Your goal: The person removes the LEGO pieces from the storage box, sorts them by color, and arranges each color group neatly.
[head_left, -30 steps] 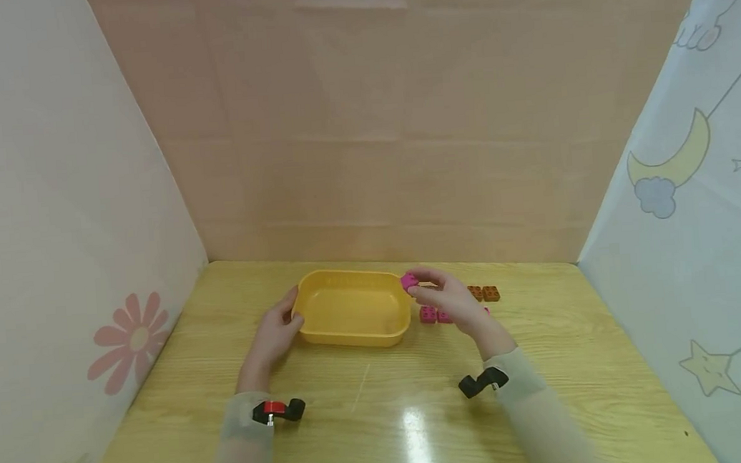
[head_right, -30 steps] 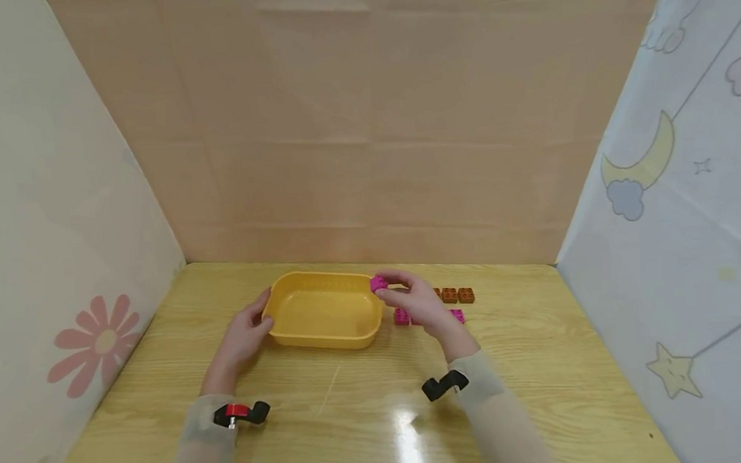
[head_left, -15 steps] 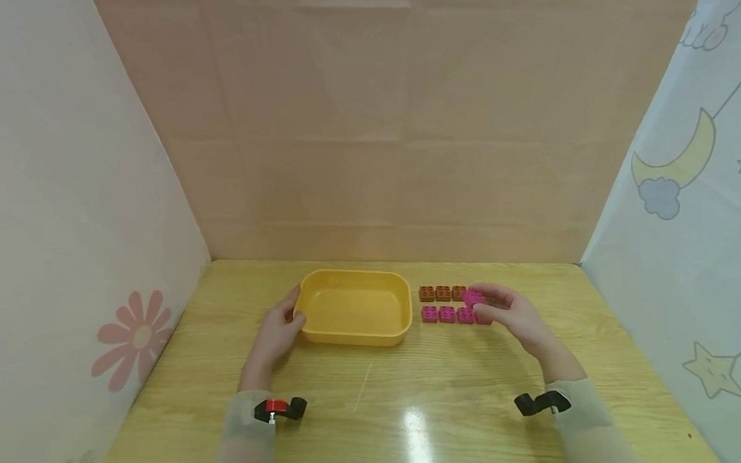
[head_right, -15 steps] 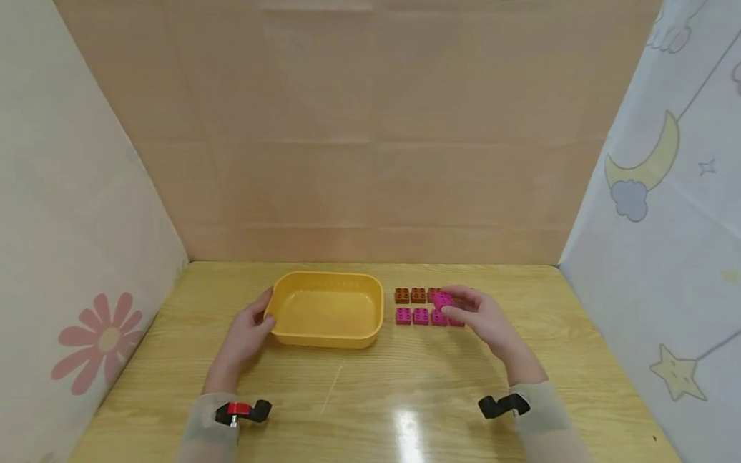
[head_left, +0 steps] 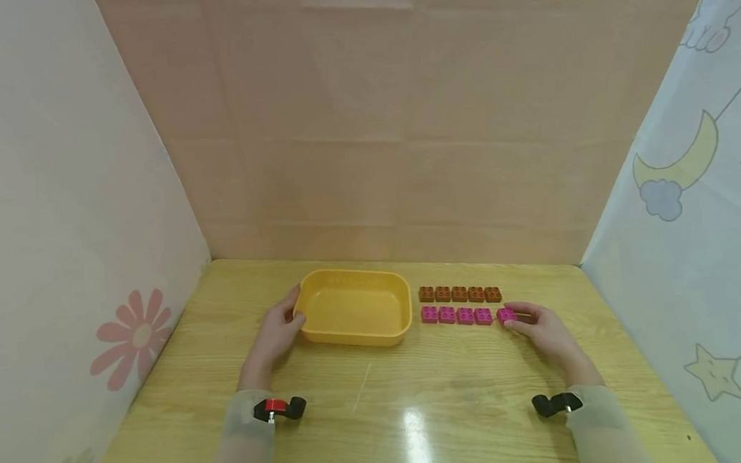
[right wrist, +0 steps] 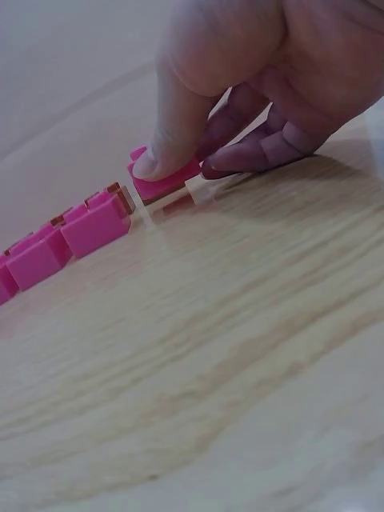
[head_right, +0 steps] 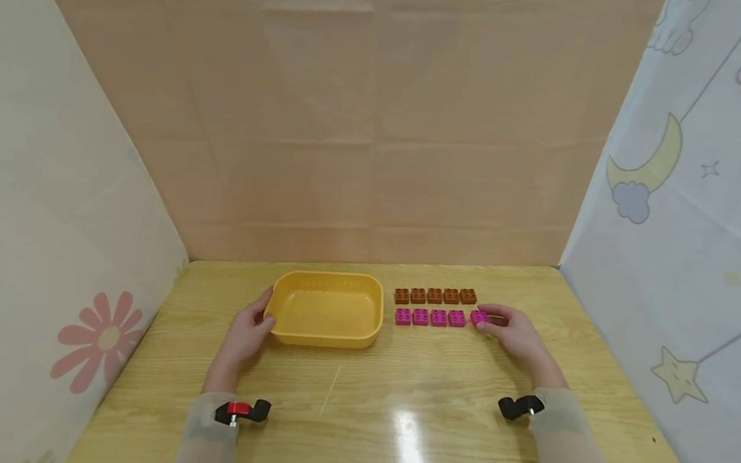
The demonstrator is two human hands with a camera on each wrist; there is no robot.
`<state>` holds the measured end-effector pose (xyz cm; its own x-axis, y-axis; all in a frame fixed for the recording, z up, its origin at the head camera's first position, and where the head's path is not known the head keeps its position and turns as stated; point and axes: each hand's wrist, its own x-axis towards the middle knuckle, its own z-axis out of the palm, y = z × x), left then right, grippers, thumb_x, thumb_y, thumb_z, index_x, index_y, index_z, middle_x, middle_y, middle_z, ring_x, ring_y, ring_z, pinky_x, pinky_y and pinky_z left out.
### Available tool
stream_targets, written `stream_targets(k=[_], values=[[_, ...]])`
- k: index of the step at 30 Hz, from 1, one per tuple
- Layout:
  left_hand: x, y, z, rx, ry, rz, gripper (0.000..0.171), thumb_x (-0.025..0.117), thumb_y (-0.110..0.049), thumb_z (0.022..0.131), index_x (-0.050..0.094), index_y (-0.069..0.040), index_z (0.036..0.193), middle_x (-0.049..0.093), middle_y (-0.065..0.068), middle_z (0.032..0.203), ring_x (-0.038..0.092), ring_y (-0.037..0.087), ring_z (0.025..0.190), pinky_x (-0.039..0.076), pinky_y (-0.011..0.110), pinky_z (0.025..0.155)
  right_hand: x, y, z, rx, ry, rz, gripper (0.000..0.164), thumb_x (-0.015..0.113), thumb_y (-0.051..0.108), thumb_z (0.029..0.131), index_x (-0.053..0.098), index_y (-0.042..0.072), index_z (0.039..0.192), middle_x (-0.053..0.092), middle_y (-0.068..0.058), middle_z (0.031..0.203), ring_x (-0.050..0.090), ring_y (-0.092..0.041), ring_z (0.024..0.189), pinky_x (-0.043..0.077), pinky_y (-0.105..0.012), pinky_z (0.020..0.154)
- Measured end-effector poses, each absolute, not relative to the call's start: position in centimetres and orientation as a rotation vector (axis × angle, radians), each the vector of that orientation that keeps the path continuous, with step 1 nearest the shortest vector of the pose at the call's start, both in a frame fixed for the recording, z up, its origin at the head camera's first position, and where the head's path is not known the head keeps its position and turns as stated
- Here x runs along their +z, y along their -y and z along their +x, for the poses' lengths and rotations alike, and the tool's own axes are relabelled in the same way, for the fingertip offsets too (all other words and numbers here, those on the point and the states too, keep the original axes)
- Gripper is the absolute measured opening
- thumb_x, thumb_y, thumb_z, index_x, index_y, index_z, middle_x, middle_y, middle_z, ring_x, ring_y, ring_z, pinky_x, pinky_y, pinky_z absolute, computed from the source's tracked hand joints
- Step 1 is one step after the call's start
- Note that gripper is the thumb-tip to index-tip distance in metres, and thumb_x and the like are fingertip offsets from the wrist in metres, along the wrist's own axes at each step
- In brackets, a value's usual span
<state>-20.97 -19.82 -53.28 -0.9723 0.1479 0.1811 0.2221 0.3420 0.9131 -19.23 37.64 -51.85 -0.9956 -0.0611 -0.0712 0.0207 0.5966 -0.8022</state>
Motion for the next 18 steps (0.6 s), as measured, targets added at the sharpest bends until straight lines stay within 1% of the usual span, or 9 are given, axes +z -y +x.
stream_targets(k=[1,2,5,8,10,14,18], values=[[-53.3,19.8,-21.0,-1.734,2.514,-0.351,0.067,0.055,0.003,0.103,0.031,0.001,0.166,0.029,0.015,0.173,0.023,0.032,0.161,0.024,0.049,0.128,-52.0,-37.7,-19.5,-1.37,-2.731,-0.04,0.061,0.071,0.032,0.105,0.054,0.001,0.155,0.055,-0.027,0.153,0.057,-0.043,0.136,0.047,-0.047,0.112],[-53.3,19.8,-21.0,-1.734,2.511,-0.357,0.067,0.055,0.003,0.103,0.031,0.002,0.166,0.029,0.016,0.173,0.022,0.032,0.161,0.024,0.05,0.128,-52.2,-37.8,-19.6,-1.377,-2.734,-0.043,0.06,0.072,0.03,0.105,0.055,0.001,0.154,0.056,-0.027,0.152,0.058,-0.042,0.135,0.049,-0.046,0.111],[-53.5,19.9,-21.0,-1.723,2.505,-0.364,0.067,0.055,0.004,0.102,0.032,0.002,0.165,0.03,0.017,0.173,0.023,0.034,0.161,0.024,0.051,0.128,-52.8,-37.7,-20.0,-1.378,-2.751,-0.05,0.057,0.074,0.028,0.104,0.058,0.001,0.152,0.061,-0.026,0.147,0.061,-0.04,0.131,0.053,-0.034,0.103],[-53.6,20.1,-20.9,-1.698,2.514,-0.364,0.067,0.056,0.004,0.102,0.033,0.003,0.165,0.03,0.017,0.173,0.024,0.034,0.161,0.024,0.051,0.128,-53.6,-37.5,-20.1,-1.39,-2.754,-0.046,0.057,0.075,0.028,0.103,0.059,0.002,0.151,0.064,-0.024,0.142,0.063,-0.035,0.126,0.052,-0.022,0.094],[-53.7,20.2,-20.8,-1.675,2.527,-0.367,0.067,0.056,0.003,0.102,0.033,0.002,0.165,0.03,0.016,0.173,0.024,0.034,0.16,0.025,0.051,0.128,-53.9,-37.4,-20.1,-1.399,-2.76,-0.034,0.057,0.075,0.028,0.103,0.059,0.002,0.151,0.066,-0.024,0.139,0.064,-0.033,0.124,0.051,-0.017,0.091],[-53.4,20.3,-20.8,-1.667,2.531,-0.373,0.068,0.056,0.003,0.102,0.033,0.002,0.165,0.03,0.015,0.173,0.025,0.034,0.16,0.025,0.052,0.128,-54.0,-37.1,-20.1,-1.404,-2.797,-0.011,0.055,0.075,0.027,0.103,0.06,0.002,0.15,0.067,-0.024,0.137,0.065,-0.033,0.122,0.05,-0.015,0.09],[-53.2,20.2,-20.8,-1.676,2.517,-0.389,0.067,0.056,0.003,0.102,0.033,0.002,0.165,0.03,0.016,0.173,0.024,0.035,0.161,0.025,0.052,0.128,-53.7,-36.9,-20.1,-1.386,-2.832,-0.018,0.054,0.075,0.024,0.104,0.059,0.001,0.15,0.066,-0.026,0.138,0.064,-0.037,0.124,0.049,-0.018,0.092]])
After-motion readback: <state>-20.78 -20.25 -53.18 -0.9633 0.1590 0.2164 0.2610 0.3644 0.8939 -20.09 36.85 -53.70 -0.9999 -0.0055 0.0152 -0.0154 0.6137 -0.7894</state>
